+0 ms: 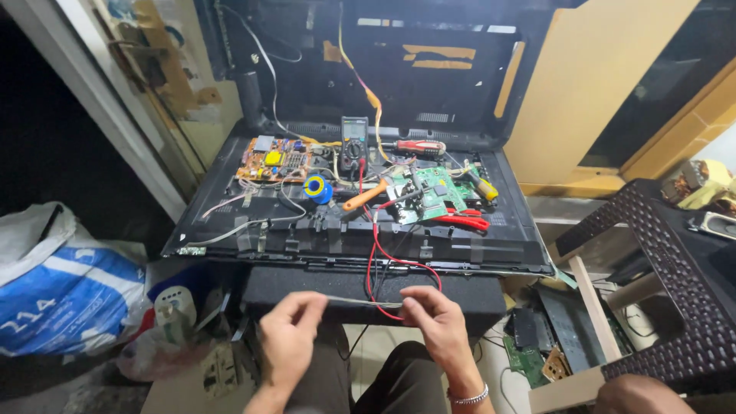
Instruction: The person repairs the mainboard of an opened television placed on a bench. They handle a green circuit board, use a multimeter with red probes to test points, then pick up a soldering iron and solder components on the board while holding the board steady with the other hand.
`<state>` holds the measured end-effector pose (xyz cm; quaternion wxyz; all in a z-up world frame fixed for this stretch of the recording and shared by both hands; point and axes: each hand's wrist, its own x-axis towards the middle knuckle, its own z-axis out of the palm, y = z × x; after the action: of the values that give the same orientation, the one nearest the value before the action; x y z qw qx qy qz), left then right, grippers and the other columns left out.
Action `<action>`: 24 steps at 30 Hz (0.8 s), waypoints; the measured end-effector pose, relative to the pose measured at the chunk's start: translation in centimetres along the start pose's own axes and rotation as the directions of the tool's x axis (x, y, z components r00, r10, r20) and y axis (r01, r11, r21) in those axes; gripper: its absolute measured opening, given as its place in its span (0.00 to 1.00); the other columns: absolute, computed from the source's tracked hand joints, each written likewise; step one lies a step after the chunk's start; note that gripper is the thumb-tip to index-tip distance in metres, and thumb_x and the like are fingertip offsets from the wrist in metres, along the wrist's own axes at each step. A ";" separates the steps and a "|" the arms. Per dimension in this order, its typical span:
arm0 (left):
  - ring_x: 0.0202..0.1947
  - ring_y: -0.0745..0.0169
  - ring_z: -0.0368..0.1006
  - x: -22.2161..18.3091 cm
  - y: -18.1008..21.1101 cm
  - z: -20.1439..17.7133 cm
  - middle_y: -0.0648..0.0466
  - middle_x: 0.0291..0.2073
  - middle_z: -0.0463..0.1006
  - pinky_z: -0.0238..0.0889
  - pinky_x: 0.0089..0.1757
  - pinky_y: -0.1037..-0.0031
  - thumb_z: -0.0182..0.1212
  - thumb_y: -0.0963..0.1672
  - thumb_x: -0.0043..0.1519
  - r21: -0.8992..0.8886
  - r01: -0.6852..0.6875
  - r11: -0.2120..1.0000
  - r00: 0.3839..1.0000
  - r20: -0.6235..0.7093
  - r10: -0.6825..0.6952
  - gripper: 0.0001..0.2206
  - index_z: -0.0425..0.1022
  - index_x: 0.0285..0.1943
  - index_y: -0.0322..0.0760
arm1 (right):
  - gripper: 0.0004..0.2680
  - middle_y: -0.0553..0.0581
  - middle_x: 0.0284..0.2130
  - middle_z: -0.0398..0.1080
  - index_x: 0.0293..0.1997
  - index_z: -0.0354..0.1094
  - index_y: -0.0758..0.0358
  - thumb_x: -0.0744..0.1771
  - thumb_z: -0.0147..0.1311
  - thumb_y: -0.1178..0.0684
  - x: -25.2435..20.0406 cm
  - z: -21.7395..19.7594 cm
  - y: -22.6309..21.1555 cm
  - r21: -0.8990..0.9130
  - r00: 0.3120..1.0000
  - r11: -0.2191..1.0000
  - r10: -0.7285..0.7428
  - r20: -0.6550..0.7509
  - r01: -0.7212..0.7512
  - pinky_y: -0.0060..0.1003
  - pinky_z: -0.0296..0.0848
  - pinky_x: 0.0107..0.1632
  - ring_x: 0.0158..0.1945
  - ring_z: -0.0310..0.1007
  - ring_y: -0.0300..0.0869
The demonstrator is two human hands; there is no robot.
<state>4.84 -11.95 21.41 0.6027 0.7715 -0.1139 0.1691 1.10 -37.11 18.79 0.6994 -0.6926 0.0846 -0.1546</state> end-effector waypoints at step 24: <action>0.33 0.72 0.73 3.4 0.5 5.7 0.56 0.35 0.82 0.69 0.35 0.77 0.61 0.43 0.64 -0.468 0.405 0.785 0.908 0.308 -0.285 0.10 0.81 0.48 0.29 | 0.04 0.62 0.33 0.75 0.46 0.65 0.70 0.70 0.55 0.61 0.2 7.2 1.1 0.351 0.983 0.931 -0.147 0.109 0.101 0.34 0.77 0.40 0.35 0.77 0.41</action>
<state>8.44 -17.53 21.97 0.7931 0.6002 -0.0778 -0.0688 3.80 -30.38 17.87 0.8026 -0.5724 -0.0345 -0.1643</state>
